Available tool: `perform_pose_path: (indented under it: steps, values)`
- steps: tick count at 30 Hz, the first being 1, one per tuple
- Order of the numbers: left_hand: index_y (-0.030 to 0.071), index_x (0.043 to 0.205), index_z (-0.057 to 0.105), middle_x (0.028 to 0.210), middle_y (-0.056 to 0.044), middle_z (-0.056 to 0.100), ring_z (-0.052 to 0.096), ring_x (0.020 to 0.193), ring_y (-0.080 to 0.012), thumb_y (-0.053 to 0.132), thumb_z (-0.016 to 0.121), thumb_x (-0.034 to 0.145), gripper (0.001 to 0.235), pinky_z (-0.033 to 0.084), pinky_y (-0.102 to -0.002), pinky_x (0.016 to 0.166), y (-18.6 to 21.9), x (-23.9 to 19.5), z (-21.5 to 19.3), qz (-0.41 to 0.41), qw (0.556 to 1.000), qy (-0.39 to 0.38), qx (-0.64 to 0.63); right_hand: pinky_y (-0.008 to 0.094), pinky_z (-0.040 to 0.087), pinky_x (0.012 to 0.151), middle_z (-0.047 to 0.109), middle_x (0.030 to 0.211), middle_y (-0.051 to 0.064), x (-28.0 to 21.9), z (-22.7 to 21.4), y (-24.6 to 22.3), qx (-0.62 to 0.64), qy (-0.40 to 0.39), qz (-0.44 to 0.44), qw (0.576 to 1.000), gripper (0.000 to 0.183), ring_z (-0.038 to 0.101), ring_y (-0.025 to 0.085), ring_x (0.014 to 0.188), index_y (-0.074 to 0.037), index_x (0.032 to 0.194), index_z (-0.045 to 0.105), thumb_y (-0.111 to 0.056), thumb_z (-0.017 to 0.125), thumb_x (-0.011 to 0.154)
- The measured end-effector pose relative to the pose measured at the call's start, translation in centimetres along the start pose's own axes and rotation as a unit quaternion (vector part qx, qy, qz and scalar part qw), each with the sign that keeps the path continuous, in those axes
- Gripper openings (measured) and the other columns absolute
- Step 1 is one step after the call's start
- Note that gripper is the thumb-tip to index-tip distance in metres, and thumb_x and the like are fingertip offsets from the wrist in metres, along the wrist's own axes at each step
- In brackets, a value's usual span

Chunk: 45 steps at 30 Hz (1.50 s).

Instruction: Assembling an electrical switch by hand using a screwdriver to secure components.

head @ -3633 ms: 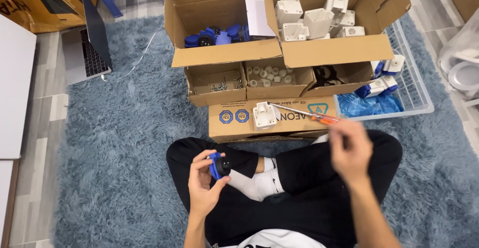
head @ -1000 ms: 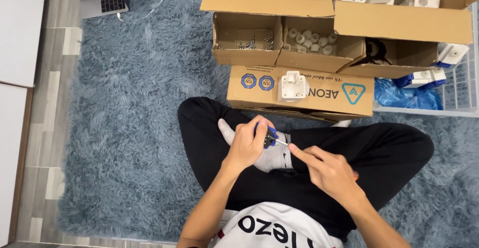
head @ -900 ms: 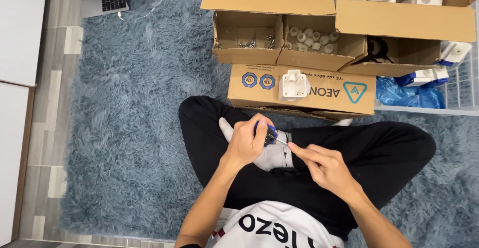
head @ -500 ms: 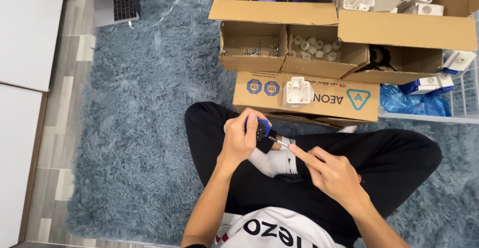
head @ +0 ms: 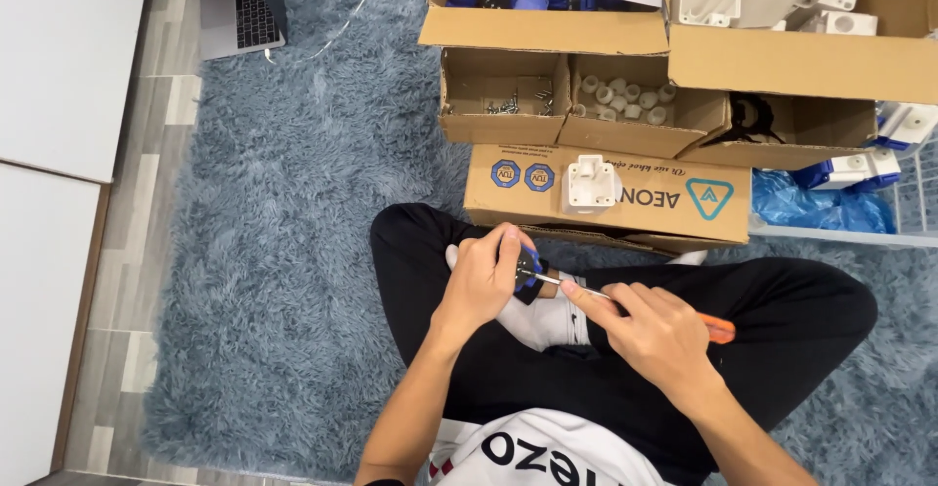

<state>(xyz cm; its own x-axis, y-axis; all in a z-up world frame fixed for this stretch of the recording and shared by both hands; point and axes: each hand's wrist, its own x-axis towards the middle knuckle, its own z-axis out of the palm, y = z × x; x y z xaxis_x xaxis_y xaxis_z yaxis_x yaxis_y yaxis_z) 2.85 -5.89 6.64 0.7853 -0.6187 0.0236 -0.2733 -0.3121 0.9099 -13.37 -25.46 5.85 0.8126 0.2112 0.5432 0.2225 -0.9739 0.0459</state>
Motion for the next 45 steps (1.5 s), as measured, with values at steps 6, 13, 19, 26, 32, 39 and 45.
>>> perform_pose_path:
  steps: [6, 13, 19, 26, 32, 39, 45]
  values:
    - [0.009, 0.089, 0.073, 0.068, -0.001, 0.067, 0.058, 0.056, -0.0162, 0.027, 0.038, 0.113, 0.047, 0.044, -0.035, 0.062, -0.7, -0.2, -0.3, -0.016, 0.999, -0.028, -0.002, 0.031, 0.053, 0.046, 0.058, 0.09, -0.006, -3.1, 2.1, -0.6, 0.182, -0.118, 0.094, 0.972, 0.069, 0.055, 0.017, 0.061, -0.034, 0.155, 0.061, 0.007, 0.059, 0.099]
    - [0.004, 0.099, 0.072, 0.077, -0.004, 0.071, 0.066, 0.061, -0.0199, 0.024, 0.038, 0.115, 0.042, 0.05, -0.033, 0.06, -2.7, -0.8, -0.2, 0.123, 0.992, 0.004, 0.025, 0.029, 0.064, 0.109, 0.08, 0.137, 0.009, -1.7, 2.5, -2.5, 0.547, -0.114, 0.281, 0.78, 0.035, 0.08, 0.02, 0.125, -0.005, 0.137, 0.075, -0.007, 0.068, 0.102]
    - [0.004, 0.105, 0.071, 0.088, -0.004, 0.075, 0.073, 0.071, -0.0215, 0.021, 0.039, 0.115, 0.037, 0.055, -0.033, 0.063, -3.0, -0.5, -0.3, 0.166, 0.984, 0.041, 0.053, 0.029, 0.042, 0.046, 0.035, 0.077, -0.003, -2.8, 2.1, -1.5, 0.273, -0.158, 0.174, 0.933, 0.053, 0.034, 0.017, 0.057, -0.034, 0.155, 0.063, -0.014, 0.068, 0.107]
    - [0.001, 0.105, 0.072, 0.081, -0.005, 0.067, 0.058, 0.06, -0.0153, 0.019, 0.036, 0.116, 0.041, 0.045, -0.032, 0.058, -2.1, -0.7, -0.2, 0.148, 0.985, 0.086, -0.003, 0.029, 0.045, 0.036, 0.041, 0.08, -0.004, -3.2, 2.2, -1.2, 0.126, -0.108, 0.077, 0.983, 0.067, 0.031, 0.019, 0.054, -0.031, 0.154, 0.063, 0.008, 0.065, 0.099]
    - [0.005, 0.101, 0.072, 0.072, 0.0, 0.063, 0.058, 0.056, -0.0139, 0.022, 0.035, 0.116, 0.044, 0.044, -0.03, 0.055, -1.4, -0.8, -0.1, 0.136, 0.987, 0.079, 0.012, 0.029, 0.044, 0.036, 0.04, 0.079, -0.004, -3.4, 2.7, -1.0, 0.119, -0.095, 0.057, 0.987, 0.071, 0.033, 0.017, 0.054, -0.031, 0.155, 0.063, 0.011, 0.063, 0.097]
    - [0.009, 0.092, 0.073, 0.072, -0.002, 0.068, 0.063, 0.06, -0.0176, 0.028, 0.031, 0.114, 0.051, 0.048, -0.033, 0.064, -0.6, -0.2, 0.2, 0.021, 1.0, 0.009, -0.003, 0.031, 0.043, 0.045, 0.044, 0.075, -0.003, -1.9, 2.2, -1.1, 0.021, 0.001, 0.008, 1.0, 0.067, 0.041, 0.014, 0.051, -0.031, 0.144, 0.072, 0.013, 0.061, 0.096]
    - [0.001, 0.097, 0.07, 0.087, -0.009, 0.073, 0.072, 0.075, -0.0246, 0.016, 0.034, 0.115, 0.043, 0.054, -0.036, 0.07, -3.1, 0.1, 1.1, 0.223, 0.974, 0.036, 0.028, 0.026, 0.06, 0.08, 0.082, 0.098, 0.004, -1.6, 2.2, -2.4, 0.482, -0.116, 0.199, 0.845, 0.042, 0.073, 0.013, 0.077, -0.012, 0.145, 0.071, -0.006, 0.065, 0.105]
